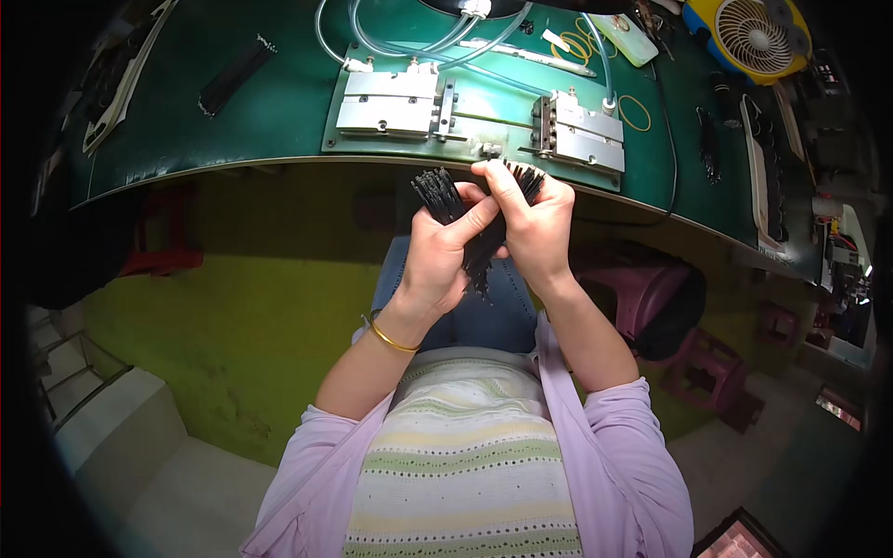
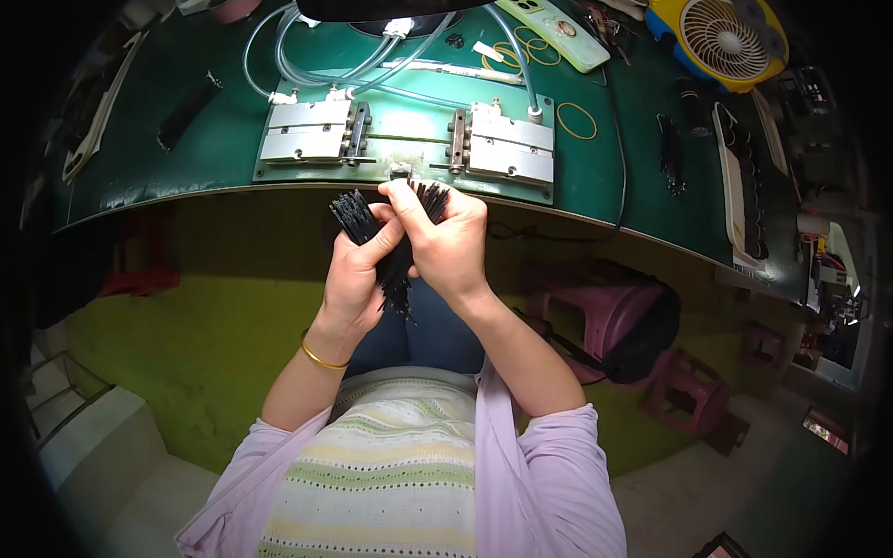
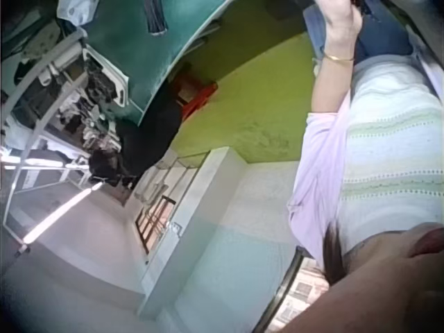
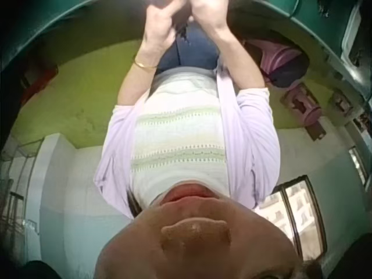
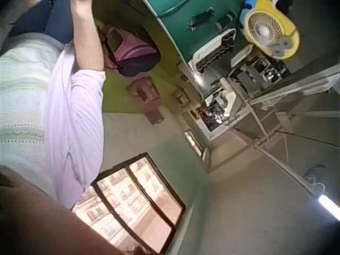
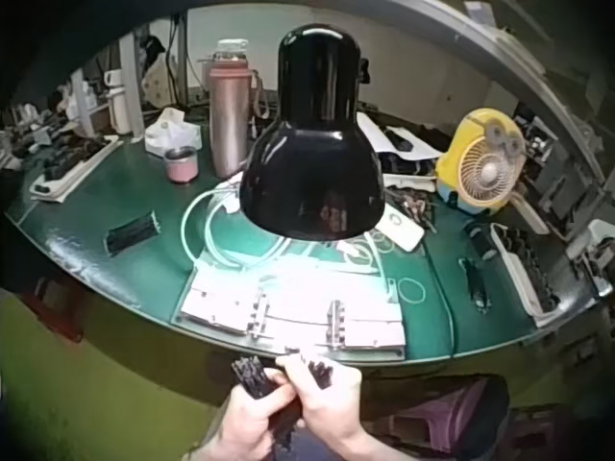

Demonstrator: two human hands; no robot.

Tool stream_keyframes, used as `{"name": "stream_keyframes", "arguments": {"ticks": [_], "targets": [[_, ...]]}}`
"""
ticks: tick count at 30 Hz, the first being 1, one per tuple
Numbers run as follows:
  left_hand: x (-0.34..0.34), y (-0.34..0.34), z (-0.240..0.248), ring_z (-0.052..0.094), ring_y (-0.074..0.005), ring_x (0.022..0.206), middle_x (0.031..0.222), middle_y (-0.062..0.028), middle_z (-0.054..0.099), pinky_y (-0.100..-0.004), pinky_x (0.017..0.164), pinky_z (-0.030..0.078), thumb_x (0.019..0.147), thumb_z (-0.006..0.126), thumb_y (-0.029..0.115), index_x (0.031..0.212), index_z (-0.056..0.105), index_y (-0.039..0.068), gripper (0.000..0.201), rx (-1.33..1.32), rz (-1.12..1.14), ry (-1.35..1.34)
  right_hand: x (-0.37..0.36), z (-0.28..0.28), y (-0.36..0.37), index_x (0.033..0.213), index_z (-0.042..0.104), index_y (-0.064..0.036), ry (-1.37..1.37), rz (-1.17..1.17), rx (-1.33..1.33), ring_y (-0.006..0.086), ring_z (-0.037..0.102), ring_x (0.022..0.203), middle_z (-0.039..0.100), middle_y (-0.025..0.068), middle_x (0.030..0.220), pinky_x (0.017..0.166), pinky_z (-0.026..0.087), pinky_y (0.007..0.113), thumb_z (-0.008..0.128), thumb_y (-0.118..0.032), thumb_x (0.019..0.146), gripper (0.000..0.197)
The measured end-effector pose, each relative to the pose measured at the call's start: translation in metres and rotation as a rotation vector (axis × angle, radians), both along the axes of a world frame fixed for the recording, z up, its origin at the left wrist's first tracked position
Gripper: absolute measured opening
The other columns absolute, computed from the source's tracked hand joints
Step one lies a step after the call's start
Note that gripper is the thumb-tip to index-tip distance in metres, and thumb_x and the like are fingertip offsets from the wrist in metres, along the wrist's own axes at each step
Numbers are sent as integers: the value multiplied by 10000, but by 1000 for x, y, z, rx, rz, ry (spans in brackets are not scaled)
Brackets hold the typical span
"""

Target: Sorting small black components and placing them into an assembly fixture on a workbench.

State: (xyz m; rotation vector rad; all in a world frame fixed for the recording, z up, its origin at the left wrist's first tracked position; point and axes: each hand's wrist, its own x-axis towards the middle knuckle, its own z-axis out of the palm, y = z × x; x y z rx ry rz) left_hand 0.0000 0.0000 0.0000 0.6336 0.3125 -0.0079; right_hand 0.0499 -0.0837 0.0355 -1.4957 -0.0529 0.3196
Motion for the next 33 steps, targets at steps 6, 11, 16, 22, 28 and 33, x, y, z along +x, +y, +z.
{"name": "stream_keyframes", "arguments": {"ticks": [6,11,16,22,28,33], "targets": [[2,-2,5,555,-106,577,708,-40,560,-224,482,485,817,571,109,805,530,35,85,16,6,76,2,-3,2,751,631,11,12,-57,-40,20,408,374,483,-35,505,309,280,181,564,-144,804,177],[4,-1,2,555,-111,556,694,-43,557,-215,471,479,824,563,117,805,522,35,93,42,-8,92,6,-8,3,732,625,14,-5,-82,-25,25,413,374,497,-24,511,310,280,178,560,-136,801,177],[7,-1,1,559,-113,558,695,-45,561,-217,472,484,825,559,114,810,525,33,89,42,-3,97,9,-6,1,708,629,30,47,-59,-2,49,459,353,586,46,541,283,317,187,571,-172,791,227],[7,1,1,562,-102,588,719,-34,568,-235,494,508,809,579,97,811,546,30,75,29,-9,79,9,-9,3,693,612,23,25,-77,-8,42,443,365,553,19,539,290,290,181,571,-149,795,204],[2,-2,7,550,-89,586,731,-31,569,-215,474,485,804,586,90,818,565,27,68,53,12,77,5,-3,-2,688,617,25,35,-60,-6,41,462,369,559,18,516,297,318,183,561,-158,795,219],[-26,8,15,496,-72,517,628,-1,533,-193,428,395,808,577,69,838,576,25,54,195,72,44,-9,7,-33,677,610,21,0,258,70,29,448,445,531,-6,523,391,325,179,559,-138,792,202]]}}
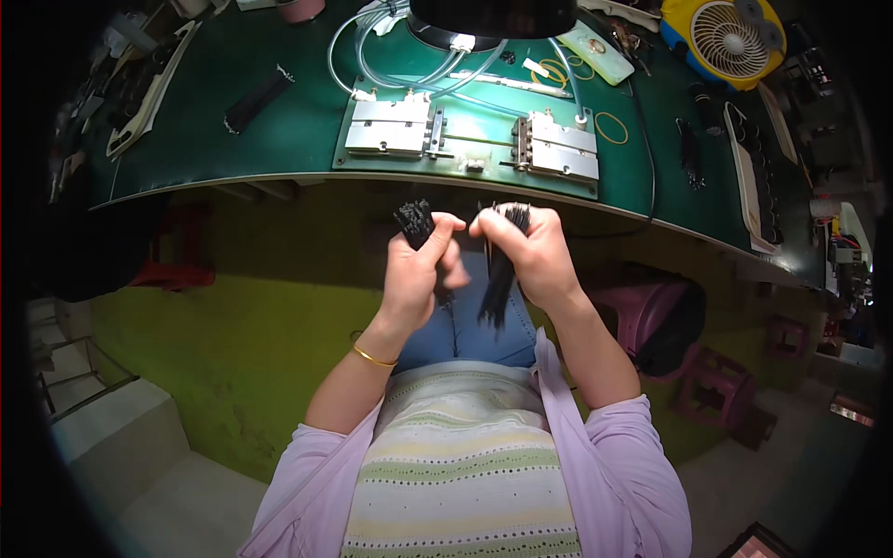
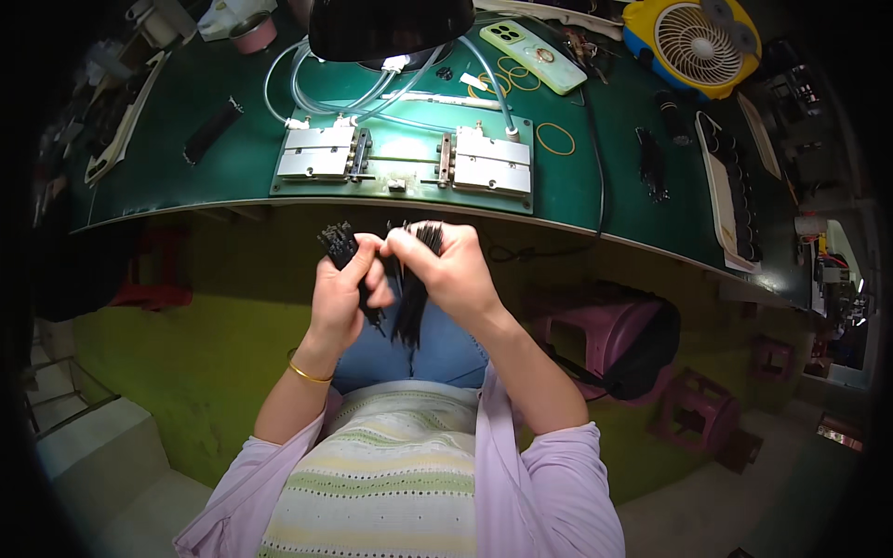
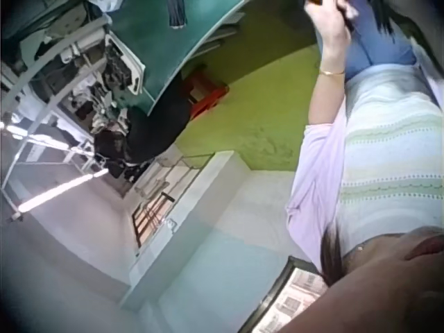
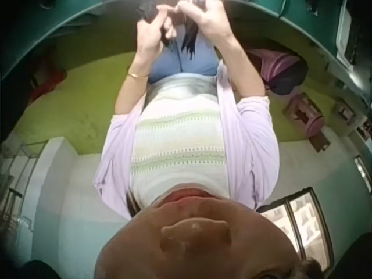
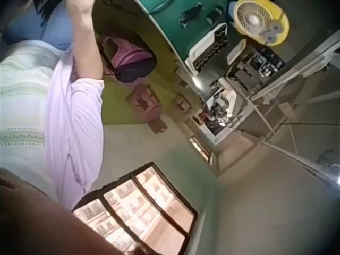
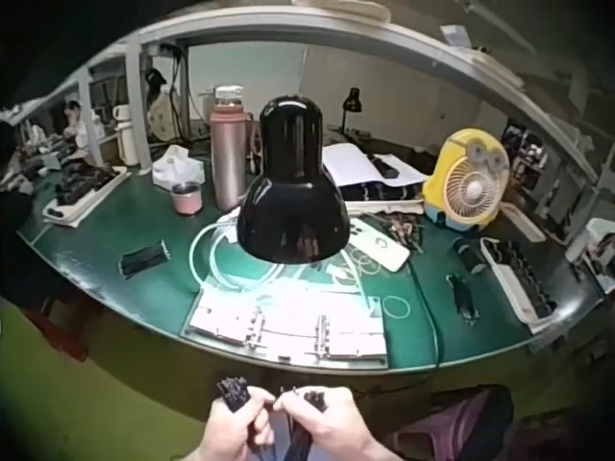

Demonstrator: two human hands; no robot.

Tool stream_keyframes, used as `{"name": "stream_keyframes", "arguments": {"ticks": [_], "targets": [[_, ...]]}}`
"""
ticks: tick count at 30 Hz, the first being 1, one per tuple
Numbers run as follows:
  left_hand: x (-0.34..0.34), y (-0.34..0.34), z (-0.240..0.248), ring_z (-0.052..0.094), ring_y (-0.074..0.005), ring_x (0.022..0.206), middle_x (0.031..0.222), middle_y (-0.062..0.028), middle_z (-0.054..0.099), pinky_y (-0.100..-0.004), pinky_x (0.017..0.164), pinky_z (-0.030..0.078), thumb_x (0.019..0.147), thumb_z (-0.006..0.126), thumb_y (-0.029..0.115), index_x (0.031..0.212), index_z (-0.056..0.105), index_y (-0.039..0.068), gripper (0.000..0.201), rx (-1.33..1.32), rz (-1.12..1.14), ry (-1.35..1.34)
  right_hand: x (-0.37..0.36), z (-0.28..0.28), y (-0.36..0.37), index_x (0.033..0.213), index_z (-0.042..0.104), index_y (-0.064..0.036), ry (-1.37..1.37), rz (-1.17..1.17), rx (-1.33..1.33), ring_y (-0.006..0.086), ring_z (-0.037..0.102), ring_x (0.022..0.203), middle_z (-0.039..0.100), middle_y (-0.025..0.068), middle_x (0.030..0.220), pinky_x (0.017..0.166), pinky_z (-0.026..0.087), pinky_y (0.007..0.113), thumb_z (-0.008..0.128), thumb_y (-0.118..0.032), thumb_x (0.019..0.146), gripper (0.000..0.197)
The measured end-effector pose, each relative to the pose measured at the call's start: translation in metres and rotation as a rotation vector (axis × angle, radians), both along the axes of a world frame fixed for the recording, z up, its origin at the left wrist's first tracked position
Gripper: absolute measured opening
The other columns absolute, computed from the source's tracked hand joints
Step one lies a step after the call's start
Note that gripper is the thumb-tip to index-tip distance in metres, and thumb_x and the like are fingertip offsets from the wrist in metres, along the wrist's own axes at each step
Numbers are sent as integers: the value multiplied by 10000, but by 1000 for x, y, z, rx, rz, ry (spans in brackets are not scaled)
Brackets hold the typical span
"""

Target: Sorting small black components and placing them into an assembly fixture on a workbench.

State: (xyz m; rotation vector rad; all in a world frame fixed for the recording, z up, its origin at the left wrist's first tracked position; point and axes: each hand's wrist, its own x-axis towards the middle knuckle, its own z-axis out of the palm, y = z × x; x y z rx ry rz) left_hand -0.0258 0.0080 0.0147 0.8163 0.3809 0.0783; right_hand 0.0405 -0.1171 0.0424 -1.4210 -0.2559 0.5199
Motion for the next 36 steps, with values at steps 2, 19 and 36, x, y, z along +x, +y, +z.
{"name": "stream_keyframes", "arguments": {"ticks": [2,19,36], "targets": [[-18,7,10,434,-62,444,532,25,470,-187,399,334,801,572,44,849,584,20,54,-1,-174,-19,-19,15,-20,656,595,25,65,253,-53,39,460,502,521,0,538,474,359,189,559,-116,779,190],[-112,-1,69,437,-92,384,500,-8,484,-201,375,323,616,634,-61,811,621,28,214,1350,-174,-990,-114,40,-60,679,600,2,138,708,80,30,378,499,474,-34,532,445,299,204,589,-146,789,185],[-110,19,49,358,3,468,550,31,462,-161,424,252,666,621,-100,769,524,4,175,621,-279,-476,-135,58,-25,681,597,12,194,276,21,45,419,472,500,7,522,434,326,198,512,-151,837,242]]}}
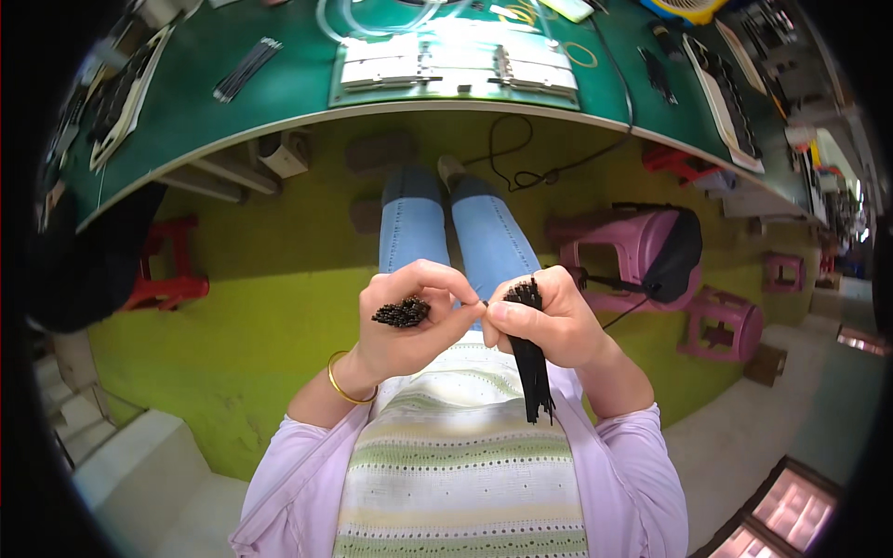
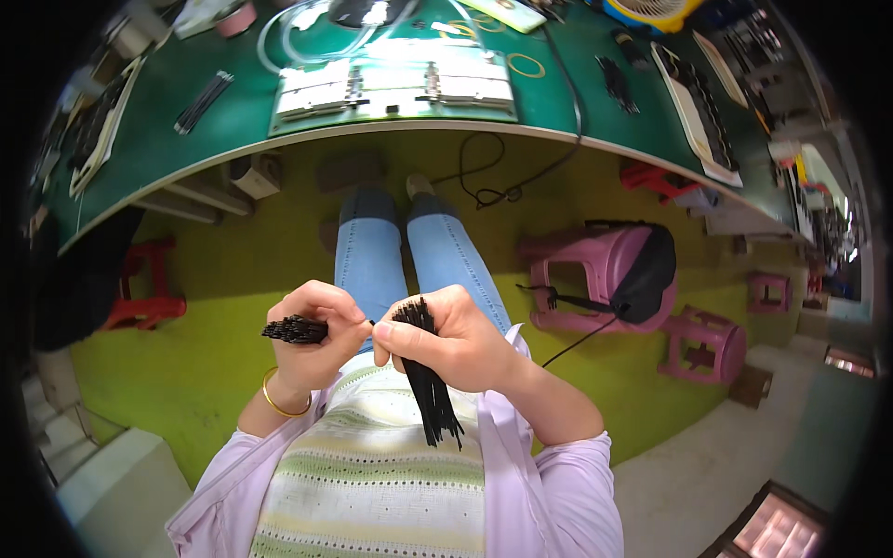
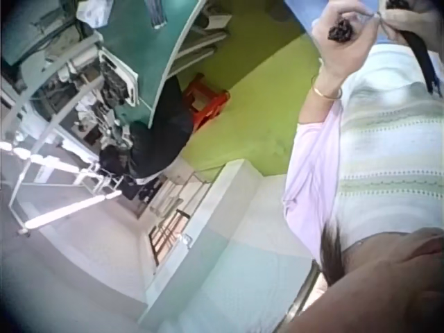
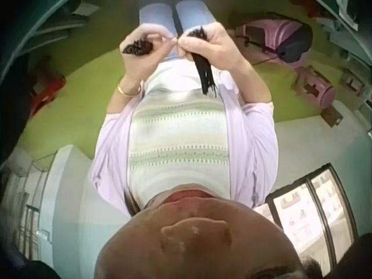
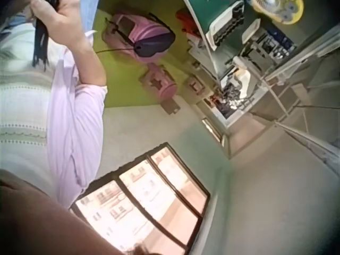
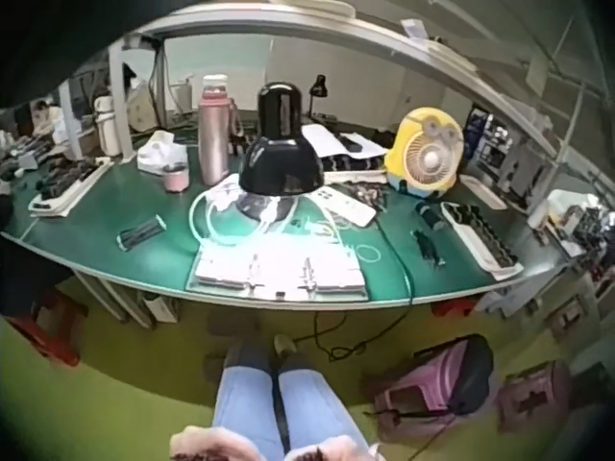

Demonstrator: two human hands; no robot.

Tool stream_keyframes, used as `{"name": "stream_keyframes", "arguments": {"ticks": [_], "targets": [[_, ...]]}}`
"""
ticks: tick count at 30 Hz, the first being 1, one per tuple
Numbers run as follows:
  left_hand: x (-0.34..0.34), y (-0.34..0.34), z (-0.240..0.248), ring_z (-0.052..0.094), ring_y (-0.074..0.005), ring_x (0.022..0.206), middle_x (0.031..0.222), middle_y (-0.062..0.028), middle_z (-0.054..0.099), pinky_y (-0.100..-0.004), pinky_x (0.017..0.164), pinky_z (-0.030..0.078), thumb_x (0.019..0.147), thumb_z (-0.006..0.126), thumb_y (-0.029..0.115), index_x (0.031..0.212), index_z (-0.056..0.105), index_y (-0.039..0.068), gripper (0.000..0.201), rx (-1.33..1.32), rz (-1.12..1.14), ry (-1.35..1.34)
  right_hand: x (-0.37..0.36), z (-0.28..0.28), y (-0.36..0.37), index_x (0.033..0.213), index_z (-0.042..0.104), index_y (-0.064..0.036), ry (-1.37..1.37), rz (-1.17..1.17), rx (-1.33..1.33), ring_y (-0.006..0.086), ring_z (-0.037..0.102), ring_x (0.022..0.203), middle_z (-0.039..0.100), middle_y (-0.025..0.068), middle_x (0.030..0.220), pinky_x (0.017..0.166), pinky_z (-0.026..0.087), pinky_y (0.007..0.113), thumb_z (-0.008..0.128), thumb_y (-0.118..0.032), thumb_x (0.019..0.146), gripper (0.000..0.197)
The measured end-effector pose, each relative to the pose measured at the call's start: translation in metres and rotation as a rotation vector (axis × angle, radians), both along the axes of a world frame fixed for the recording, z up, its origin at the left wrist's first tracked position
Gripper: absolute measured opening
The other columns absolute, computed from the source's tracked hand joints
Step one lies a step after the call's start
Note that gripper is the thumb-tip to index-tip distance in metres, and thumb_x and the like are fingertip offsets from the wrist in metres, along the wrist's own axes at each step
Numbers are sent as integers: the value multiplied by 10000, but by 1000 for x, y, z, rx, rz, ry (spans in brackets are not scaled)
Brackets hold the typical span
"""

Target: Sorting small black components and placing them into an assembly fixture on a workbench.

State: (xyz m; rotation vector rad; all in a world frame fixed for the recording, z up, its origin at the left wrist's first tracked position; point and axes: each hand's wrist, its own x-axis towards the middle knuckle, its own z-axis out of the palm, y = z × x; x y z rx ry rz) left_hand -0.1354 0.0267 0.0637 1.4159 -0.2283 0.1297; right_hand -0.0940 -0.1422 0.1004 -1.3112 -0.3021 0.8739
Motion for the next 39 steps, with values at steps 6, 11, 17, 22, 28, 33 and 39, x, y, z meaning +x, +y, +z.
{"name": "stream_keyframes", "arguments": {"ticks": [6,11,17,22,28,33,39], "targets": [[24,-30,2,298,9,411,438,67,349,-167,391,211,691,613,-88,778,543,11,150,-18,-116,-35,1,-6,-32,689,605,1,33,-99,75,36,430,483,504,-1,531,441,329,193,522,-173,842,247],[28,-50,-3,301,8,416,440,71,344,-168,396,218,697,613,-80,779,543,16,144,47,-48,-4,19,-11,-51,684,606,-3,78,-39,88,38,442,495,512,2,541,447,335,191,529,-183,838,250],[28,-70,4,313,11,441,481,63,390,-160,413,230,704,602,-85,778,526,7,140,70,116,99,53,-19,-67,679,602,1,143,163,133,38,452,511,524,7,555,456,340,188,535,-188,833,253],[28,-77,12,283,14,417,447,78,343,-175,391,195,715,623,-48,781,557,32,122,46,268,90,73,-15,-59,678,601,2,171,282,175,35,444,505,520,7,549,457,334,185,531,-180,835,250],[15,-74,14,282,10,414,445,77,340,-179,391,192,715,622,-47,776,559,37,121,62,373,100,77,-11,-45,666,558,58,208,377,174,68,417,432,518,69,529,395,312,210,509,-70,808,197],[-3,-60,16,310,15,440,492,64,398,-164,403,211,711,615,-57,778,531,17,130,88,336,84,59,-11,-33,660,564,55,151,378,172,68,417,429,514,61,520,397,311,207,507,-76,810,207],[-25,-46,17,334,17,457,526,52,435,-154,410,224,711,607,-64,780,512,-2,133,104,228,40,26,0,-28,646,578,43,69,313,130,63,421,435,507,41,507,404,309,203,509,-95,814,228]]}}
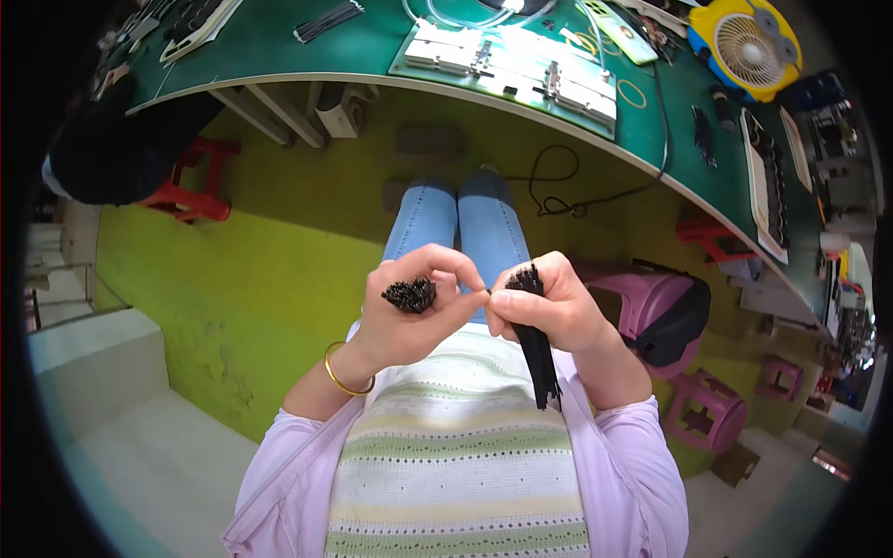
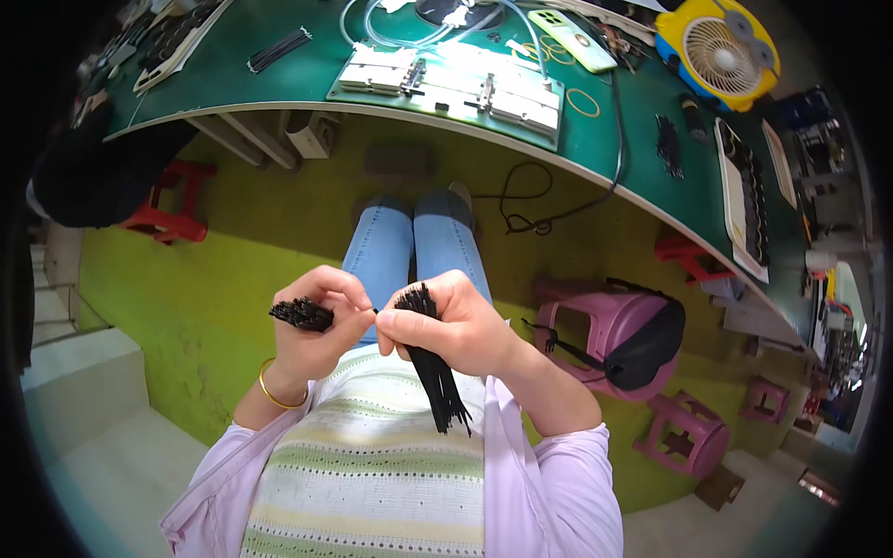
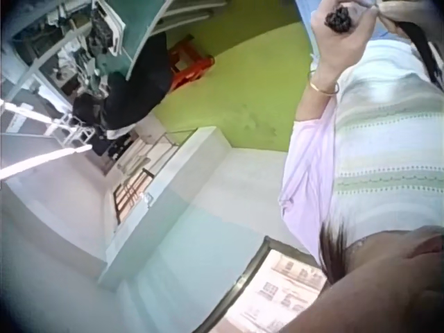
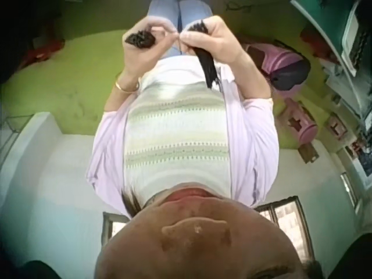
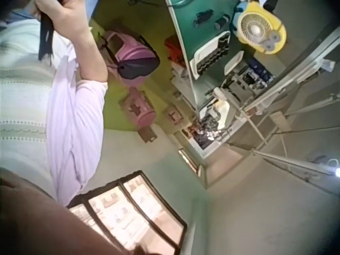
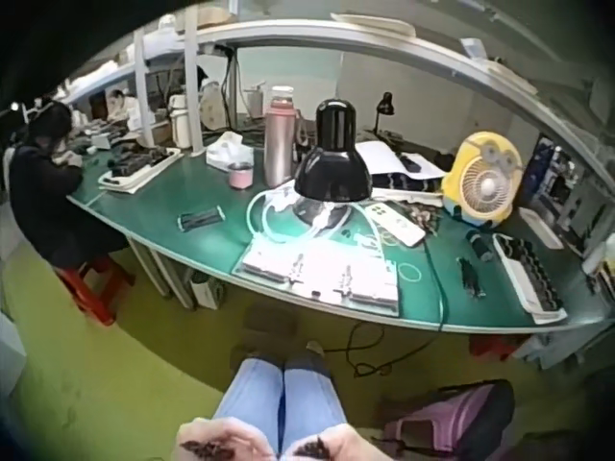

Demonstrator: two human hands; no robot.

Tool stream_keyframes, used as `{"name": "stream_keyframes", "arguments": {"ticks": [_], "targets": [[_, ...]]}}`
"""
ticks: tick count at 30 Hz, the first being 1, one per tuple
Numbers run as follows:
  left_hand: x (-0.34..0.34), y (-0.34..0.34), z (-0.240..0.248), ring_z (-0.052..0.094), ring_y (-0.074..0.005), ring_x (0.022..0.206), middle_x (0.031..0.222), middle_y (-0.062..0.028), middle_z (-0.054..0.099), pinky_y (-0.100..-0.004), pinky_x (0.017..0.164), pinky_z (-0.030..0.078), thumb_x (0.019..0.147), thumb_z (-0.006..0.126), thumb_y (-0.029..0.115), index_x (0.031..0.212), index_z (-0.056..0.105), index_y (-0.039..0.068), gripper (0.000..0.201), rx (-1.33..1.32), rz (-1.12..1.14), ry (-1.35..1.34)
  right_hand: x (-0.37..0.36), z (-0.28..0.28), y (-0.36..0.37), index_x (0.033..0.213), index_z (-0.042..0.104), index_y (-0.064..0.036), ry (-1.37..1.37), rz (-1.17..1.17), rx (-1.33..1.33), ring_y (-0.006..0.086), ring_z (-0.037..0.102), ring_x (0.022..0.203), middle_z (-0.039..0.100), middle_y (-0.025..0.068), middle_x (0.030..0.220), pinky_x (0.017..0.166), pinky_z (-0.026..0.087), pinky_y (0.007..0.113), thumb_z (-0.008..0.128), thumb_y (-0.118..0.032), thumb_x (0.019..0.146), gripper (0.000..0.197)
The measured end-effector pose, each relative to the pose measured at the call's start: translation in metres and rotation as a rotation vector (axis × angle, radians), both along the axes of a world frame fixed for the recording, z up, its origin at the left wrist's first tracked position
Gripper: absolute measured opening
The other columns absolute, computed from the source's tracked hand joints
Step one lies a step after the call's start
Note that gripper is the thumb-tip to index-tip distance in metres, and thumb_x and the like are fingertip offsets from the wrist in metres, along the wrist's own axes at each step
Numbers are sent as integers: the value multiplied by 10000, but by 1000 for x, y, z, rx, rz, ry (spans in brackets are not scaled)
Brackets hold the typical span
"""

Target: Sorting small black components and placing them into an assembly fixture on a workbench.

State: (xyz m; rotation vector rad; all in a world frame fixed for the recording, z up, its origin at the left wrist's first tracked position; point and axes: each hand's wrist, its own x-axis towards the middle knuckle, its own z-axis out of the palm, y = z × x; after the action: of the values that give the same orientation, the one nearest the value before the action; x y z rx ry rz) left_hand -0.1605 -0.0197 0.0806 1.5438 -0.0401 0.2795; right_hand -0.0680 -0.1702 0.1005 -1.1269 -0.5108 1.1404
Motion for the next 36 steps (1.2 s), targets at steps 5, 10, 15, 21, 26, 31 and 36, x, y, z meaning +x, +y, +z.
{"name": "stream_keyframes", "arguments": {"ticks": [5,10,15,21,26,31,36], "targets": [[-18,-2,-1,287,18,422,453,77,353,-164,396,201,717,607,-65,797,543,6,125,-91,-44,-87,-28,10,-5,652,594,25,-98,-56,-12,51,432,461,520,23,527,425,323,198,527,-127,812,231],[-25,-6,-2,292,17,422,469,77,362,-158,397,209,714,604,-71,808,539,1,134,-128,-91,-137,-42,16,-13,674,612,6,-128,-46,-45,44,465,505,541,10,563,458,356,192,551,-162,810,224],[-13,-13,-13,313,10,421,521,72,395,-159,388,229,717,599,-66,815,540,10,138,-368,-8,58,-16,3,-18,669,613,1,-165,-22,-99,47,466,497,532,11,554,444,344,195,544,-205,813,261],[-9,-23,-60,373,-35,435,551,38,425,-200,373,267,771,572,17,824,538,20,62,-695,-184,592,185,-7,-87,668,576,-13,-673,-711,-558,111,490,500,531,36,577,482,381,233,554,-316,792,328],[-8,-43,-97,311,-70,398,507,17,377,-228,380,250,825,543,107,823,513,36,77,-602,-287,809,305,-16,-152,774,583,13,-1152,-874,-1171,297,588,710,599,163,737,632,457,375,575,-439,756,452],[7,-13,-94,312,-77,392,491,14,371,-229,374,250,841,538,204,807,512,23,186,-900,-354,894,333,-36,-134,769,583,6,-1350,-770,-1401,341,579,780,598,204,809,668,456,416,623,-504,680,520],[115,98,-43,297,-52,340,465,46,361,-221,316,222,841,520,213,720,499,56,199,-419,-57,536,322,-28,-154,860,579,-20,-1490,-816,-1334,340,562,776,584,182,820,667,446,410,685,-473,608,529]]}}
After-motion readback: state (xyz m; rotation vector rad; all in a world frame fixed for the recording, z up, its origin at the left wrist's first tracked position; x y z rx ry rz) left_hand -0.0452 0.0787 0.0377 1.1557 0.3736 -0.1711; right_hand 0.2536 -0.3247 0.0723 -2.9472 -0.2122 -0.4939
